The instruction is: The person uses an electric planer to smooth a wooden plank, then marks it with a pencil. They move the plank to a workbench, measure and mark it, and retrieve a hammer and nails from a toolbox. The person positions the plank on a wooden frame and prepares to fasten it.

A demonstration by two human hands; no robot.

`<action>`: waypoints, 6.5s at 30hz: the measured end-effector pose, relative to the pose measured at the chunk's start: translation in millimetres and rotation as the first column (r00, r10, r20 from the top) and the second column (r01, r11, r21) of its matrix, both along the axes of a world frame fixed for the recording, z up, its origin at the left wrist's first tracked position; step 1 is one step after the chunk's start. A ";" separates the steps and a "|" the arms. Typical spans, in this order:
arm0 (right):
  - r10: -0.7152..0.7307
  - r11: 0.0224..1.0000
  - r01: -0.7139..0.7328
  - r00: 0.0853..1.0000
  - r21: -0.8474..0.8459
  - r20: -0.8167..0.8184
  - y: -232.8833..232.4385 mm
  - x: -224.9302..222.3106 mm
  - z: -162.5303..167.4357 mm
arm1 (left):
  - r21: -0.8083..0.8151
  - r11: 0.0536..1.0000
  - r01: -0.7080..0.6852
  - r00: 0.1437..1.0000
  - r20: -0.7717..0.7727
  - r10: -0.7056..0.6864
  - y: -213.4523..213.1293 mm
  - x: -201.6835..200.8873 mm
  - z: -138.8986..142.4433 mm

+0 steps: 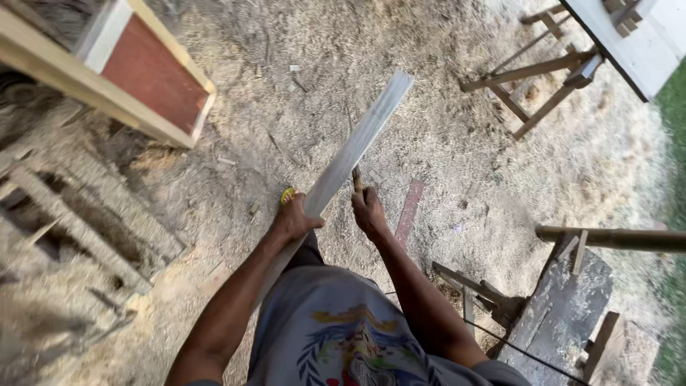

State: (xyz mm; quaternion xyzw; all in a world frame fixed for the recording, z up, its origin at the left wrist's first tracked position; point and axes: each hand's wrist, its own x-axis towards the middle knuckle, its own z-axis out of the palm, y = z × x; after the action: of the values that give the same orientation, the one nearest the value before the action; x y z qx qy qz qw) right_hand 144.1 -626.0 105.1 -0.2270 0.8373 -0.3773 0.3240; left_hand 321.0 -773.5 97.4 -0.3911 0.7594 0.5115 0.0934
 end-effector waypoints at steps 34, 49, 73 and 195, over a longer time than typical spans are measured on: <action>0.214 0.930 -0.319 0.874 -0.182 -0.437 -640.4 -454.4 41.8 | -0.170 0.939 -0.299 0.952 -0.125 0.280 -582.3 -421.2 99.8; 0.081 0.968 -0.176 0.893 -0.177 -0.442 -986.5 -465.4 44.2 | -0.142 0.941 -0.306 0.945 -0.168 0.282 -944.1 -459.3 74.0; -0.414 0.901 0.324 0.840 -0.288 -0.351 -1385.5 -569.0 49.5 | -0.193 0.980 0.055 0.987 -0.137 -0.082 -1388.2 -627.9 77.1; 0.699 0.528 -0.599 0.709 -0.601 -0.092 -2370.9 -1331.7 230.2 | -0.293 0.372 -0.881 0.474 -0.548 0.690 -2176.8 -1355.2 100.6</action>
State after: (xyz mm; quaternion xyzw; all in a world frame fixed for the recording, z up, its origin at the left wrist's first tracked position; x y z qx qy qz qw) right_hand -1187.6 -2996.9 335.2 -0.5804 0.5008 -0.4863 0.4194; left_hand -1034.2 -2950.3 198.0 -0.6245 0.5863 0.3120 -0.4109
